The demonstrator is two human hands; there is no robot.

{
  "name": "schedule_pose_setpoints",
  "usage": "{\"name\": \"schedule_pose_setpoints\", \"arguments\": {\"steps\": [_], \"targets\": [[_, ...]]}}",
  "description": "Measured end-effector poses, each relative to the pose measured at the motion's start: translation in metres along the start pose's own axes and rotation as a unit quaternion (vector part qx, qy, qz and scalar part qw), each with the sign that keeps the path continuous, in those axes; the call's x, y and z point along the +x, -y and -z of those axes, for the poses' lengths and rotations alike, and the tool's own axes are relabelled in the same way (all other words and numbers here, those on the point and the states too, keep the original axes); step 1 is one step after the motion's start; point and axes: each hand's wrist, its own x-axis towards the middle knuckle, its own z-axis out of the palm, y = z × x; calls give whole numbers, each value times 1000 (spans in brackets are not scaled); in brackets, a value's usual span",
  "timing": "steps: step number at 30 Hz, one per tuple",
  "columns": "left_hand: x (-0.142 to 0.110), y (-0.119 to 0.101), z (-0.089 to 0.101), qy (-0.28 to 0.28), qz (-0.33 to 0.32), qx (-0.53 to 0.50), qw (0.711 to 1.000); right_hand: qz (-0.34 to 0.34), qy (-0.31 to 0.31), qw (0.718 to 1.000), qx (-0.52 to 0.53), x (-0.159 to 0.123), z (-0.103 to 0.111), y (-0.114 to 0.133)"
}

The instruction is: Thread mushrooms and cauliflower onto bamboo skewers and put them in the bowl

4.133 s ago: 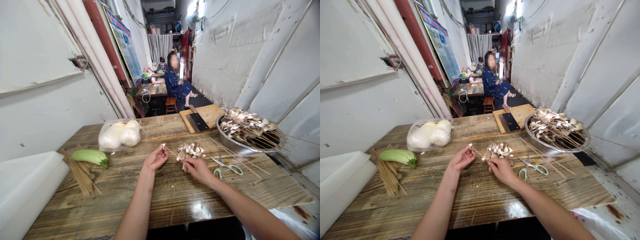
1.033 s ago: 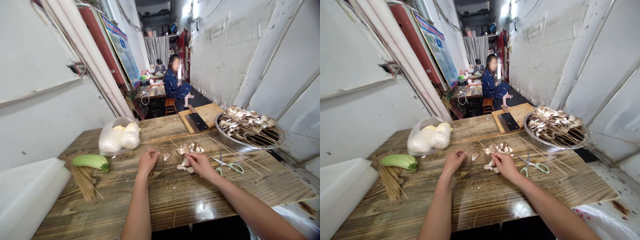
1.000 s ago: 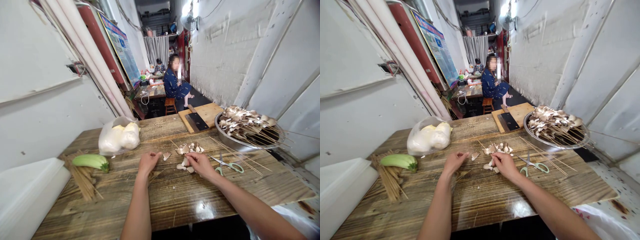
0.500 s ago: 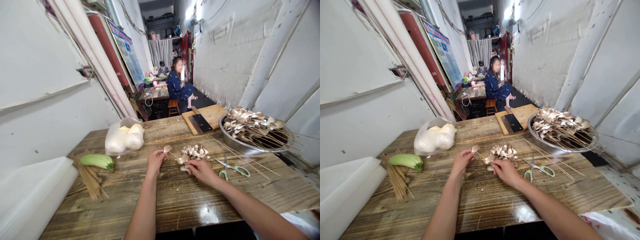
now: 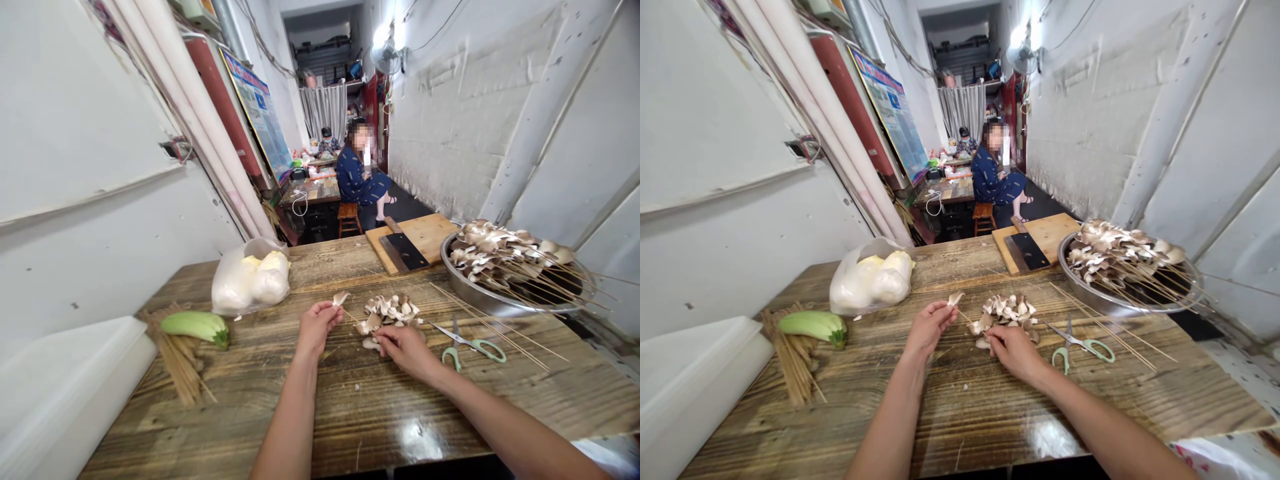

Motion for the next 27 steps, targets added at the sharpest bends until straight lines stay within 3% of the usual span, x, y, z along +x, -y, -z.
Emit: {"name": "schedule_pose_setpoints", "arguments": {"steps": [27], "targets": [[0,2,-3,-22,-35,96,994,-5,-9,1000,-8,-1,1,4]]}}
